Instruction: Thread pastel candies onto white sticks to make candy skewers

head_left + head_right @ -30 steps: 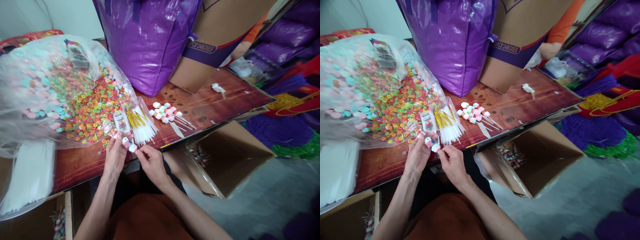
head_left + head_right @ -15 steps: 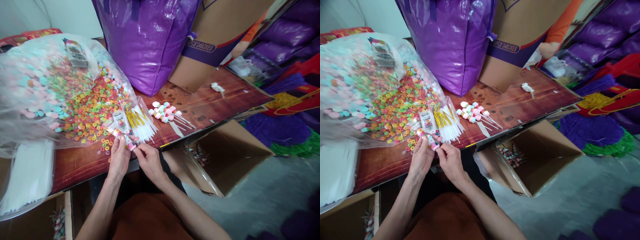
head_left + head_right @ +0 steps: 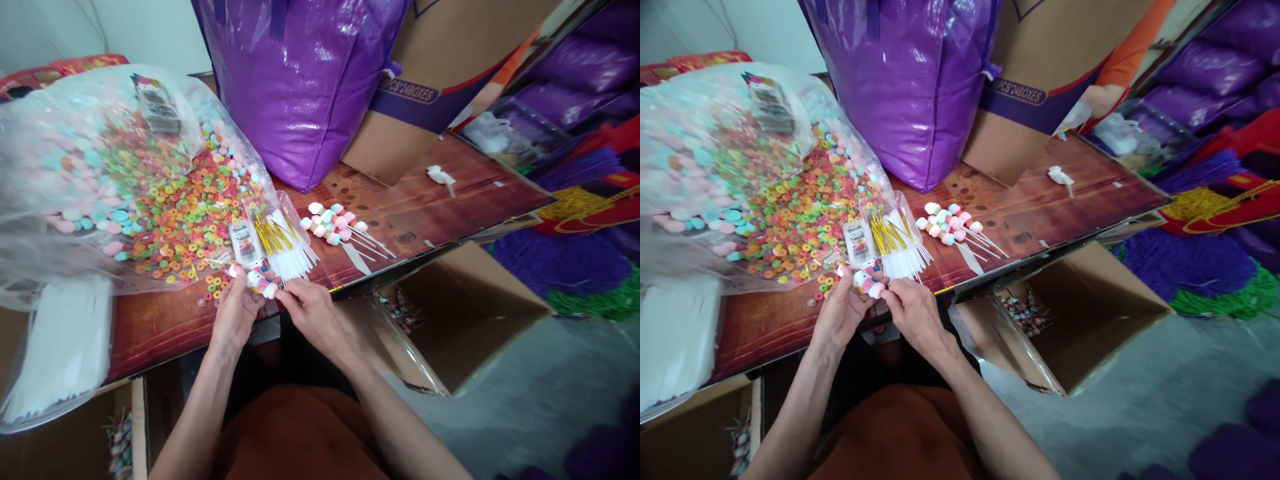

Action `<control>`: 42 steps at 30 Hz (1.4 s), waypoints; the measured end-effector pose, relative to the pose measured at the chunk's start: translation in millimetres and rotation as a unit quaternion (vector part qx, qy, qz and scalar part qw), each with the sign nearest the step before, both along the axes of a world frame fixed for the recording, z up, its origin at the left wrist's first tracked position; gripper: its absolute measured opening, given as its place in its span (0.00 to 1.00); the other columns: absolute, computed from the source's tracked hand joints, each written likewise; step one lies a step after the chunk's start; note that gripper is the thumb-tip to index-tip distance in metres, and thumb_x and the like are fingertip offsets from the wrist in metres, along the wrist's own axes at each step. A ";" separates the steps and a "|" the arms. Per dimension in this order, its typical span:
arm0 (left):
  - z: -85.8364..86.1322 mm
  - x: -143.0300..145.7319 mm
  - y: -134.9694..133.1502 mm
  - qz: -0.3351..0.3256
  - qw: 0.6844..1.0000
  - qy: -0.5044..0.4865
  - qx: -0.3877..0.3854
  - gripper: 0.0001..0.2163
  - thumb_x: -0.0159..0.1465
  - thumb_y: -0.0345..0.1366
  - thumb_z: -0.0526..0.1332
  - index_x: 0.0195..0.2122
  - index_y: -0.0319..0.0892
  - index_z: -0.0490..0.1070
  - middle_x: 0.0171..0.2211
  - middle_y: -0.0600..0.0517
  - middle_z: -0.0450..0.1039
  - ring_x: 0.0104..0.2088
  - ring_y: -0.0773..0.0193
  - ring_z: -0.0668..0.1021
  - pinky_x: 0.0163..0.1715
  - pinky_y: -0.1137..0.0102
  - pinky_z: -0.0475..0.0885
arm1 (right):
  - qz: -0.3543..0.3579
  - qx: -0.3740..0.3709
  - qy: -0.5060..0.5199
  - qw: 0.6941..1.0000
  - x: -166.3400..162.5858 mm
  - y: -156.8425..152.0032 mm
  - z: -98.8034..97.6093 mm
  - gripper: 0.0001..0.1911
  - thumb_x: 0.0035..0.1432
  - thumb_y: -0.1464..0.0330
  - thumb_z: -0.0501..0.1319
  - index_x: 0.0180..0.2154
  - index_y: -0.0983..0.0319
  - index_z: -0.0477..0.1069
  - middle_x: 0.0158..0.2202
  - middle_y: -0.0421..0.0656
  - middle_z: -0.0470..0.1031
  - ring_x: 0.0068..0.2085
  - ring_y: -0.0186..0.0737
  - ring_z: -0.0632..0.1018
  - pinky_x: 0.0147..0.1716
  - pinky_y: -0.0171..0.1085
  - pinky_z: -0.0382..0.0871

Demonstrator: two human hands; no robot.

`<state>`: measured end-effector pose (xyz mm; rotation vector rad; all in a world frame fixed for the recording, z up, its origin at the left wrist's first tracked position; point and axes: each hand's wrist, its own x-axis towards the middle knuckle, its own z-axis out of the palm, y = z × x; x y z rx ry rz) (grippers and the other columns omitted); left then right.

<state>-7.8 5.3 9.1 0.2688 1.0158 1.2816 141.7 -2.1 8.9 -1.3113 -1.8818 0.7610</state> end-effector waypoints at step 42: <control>0.0 -5.7 -3.9 -0.004 0.999 0.031 0.040 0.18 0.58 0.48 0.70 0.40 0.38 0.76 0.38 0.46 0.82 0.42 0.57 0.83 0.48 0.62 0.77 | -0.067 0.011 -0.053 0.996 -26.6 -11.2 -1.3 0.16 0.70 0.64 0.53 0.29 0.60 0.69 0.29 0.43 0.76 0.29 0.36 0.73 0.31 0.34 0.61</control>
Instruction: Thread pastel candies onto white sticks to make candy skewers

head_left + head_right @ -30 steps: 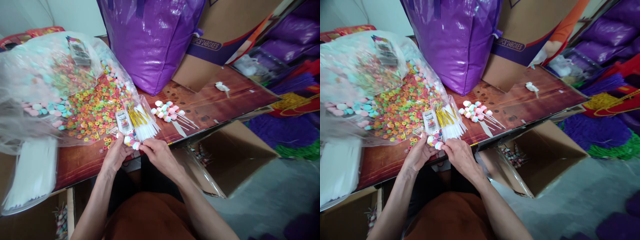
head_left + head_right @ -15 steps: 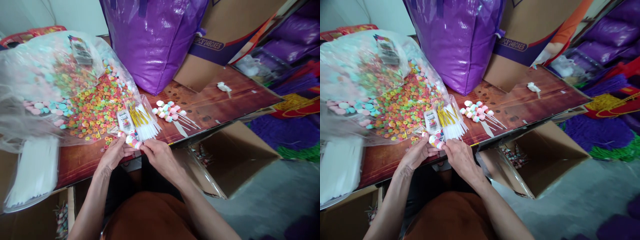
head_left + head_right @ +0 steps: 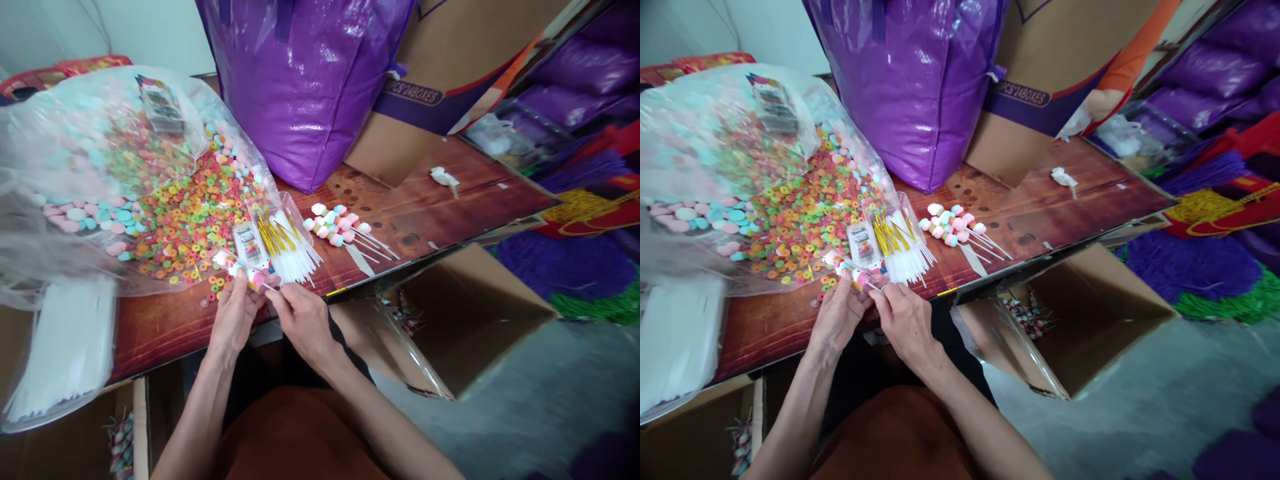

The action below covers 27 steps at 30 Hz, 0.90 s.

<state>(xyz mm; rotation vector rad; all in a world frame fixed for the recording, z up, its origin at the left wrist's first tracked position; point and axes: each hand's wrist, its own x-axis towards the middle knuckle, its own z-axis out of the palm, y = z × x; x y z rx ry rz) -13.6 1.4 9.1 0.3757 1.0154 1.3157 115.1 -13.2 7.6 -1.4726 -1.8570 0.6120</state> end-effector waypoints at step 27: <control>21.2 -23.9 -22.0 -0.022 0.992 0.002 0.126 0.11 0.57 0.40 0.72 0.39 0.44 0.81 0.27 0.52 0.73 0.31 0.64 0.76 0.38 0.67 0.76 | 0.185 -0.367 0.366 0.835 -24.3 15.6 27.4 0.20 0.66 0.58 0.52 0.23 0.60 0.65 0.15 0.33 0.59 0.16 0.29 0.57 0.18 0.31 0.51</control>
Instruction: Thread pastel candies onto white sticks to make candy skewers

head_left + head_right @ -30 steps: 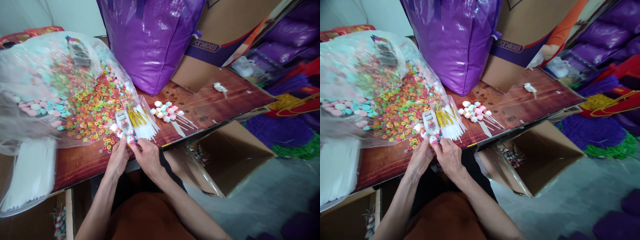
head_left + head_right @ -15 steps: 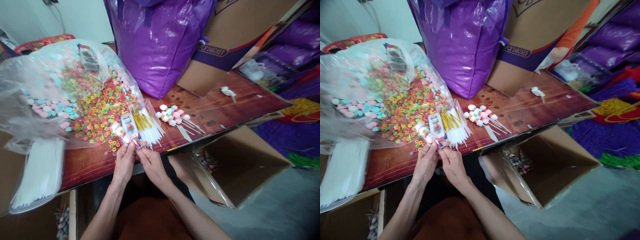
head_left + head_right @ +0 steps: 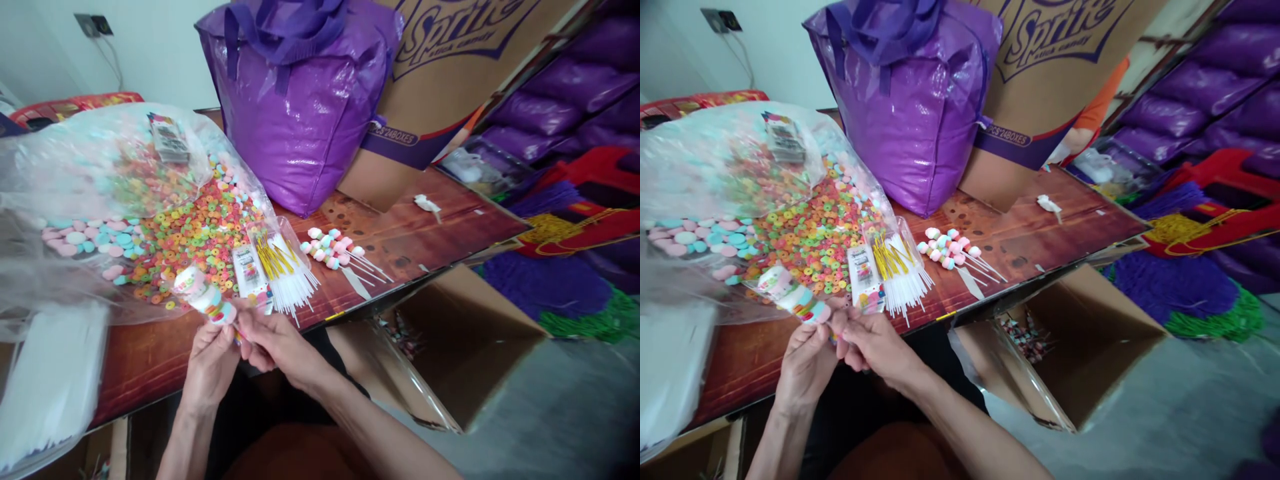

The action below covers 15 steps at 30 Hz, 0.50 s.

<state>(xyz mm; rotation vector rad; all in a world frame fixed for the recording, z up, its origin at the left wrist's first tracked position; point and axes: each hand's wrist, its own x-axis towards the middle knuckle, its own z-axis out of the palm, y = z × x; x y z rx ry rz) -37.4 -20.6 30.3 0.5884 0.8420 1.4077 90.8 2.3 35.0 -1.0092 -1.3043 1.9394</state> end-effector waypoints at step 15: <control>-7.9 1.2 10.6 0.051 0.986 -0.040 -0.157 0.17 0.53 0.45 0.69 0.35 0.35 0.74 0.21 0.59 0.51 0.22 0.72 0.53 0.20 0.76 0.55 | 0.041 0.268 -0.632 0.726 10.5 116.0 10.1 0.19 0.61 0.79 0.50 0.49 0.68 0.73 0.45 0.58 0.79 0.47 0.54 0.80 0.40 0.42 0.70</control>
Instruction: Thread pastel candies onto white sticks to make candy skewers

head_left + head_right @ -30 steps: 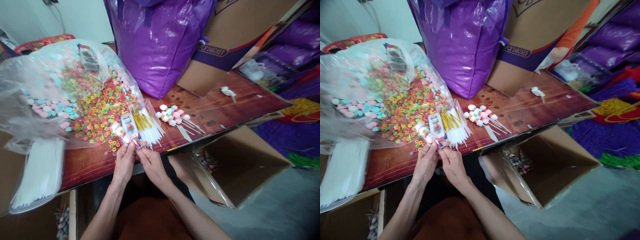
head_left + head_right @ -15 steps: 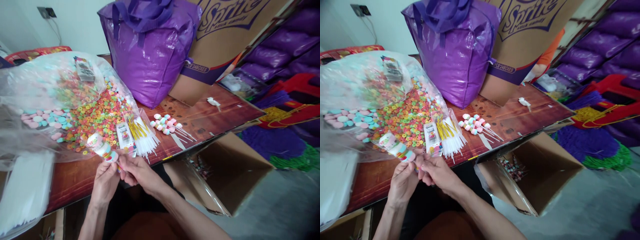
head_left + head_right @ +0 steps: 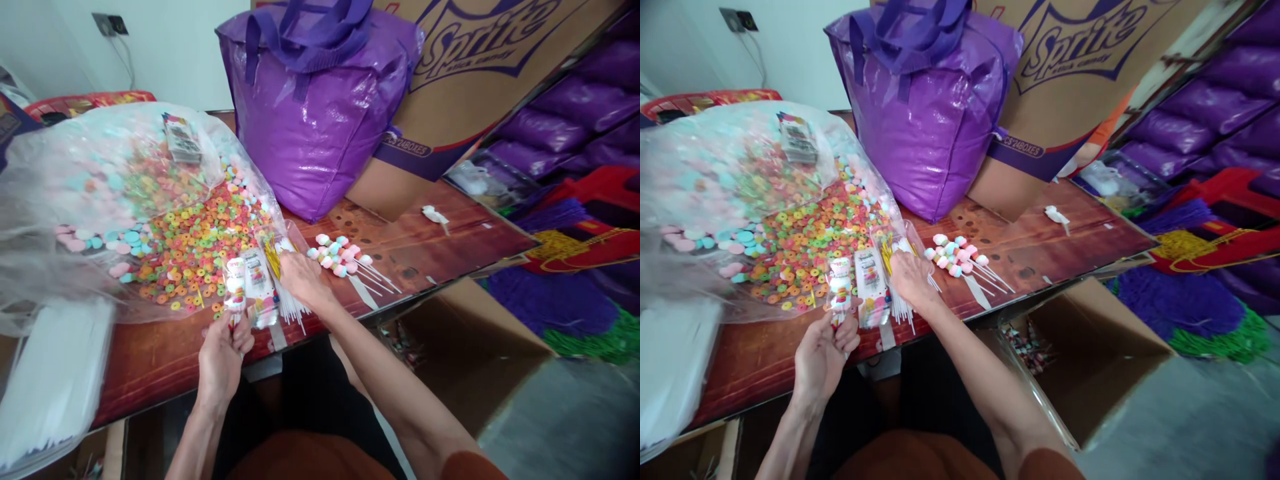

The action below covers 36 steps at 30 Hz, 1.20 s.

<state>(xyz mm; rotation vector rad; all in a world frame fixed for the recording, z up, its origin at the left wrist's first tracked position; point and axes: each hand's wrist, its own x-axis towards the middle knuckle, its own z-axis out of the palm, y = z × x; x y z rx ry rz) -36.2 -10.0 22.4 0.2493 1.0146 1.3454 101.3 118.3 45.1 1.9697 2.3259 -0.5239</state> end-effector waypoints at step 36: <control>-19.7 36.2 -2.0 0.035 0.955 0.261 0.137 0.10 0.61 0.40 0.67 0.38 0.43 0.69 0.31 0.56 0.70 0.30 0.71 0.70 0.31 0.77 0.67 | -0.131 0.025 0.597 0.791 -3.2 -103.2 -33.3 0.10 0.58 0.62 0.60 0.29 0.61 0.69 0.24 0.38 0.73 0.25 0.34 0.73 0.26 0.32 0.68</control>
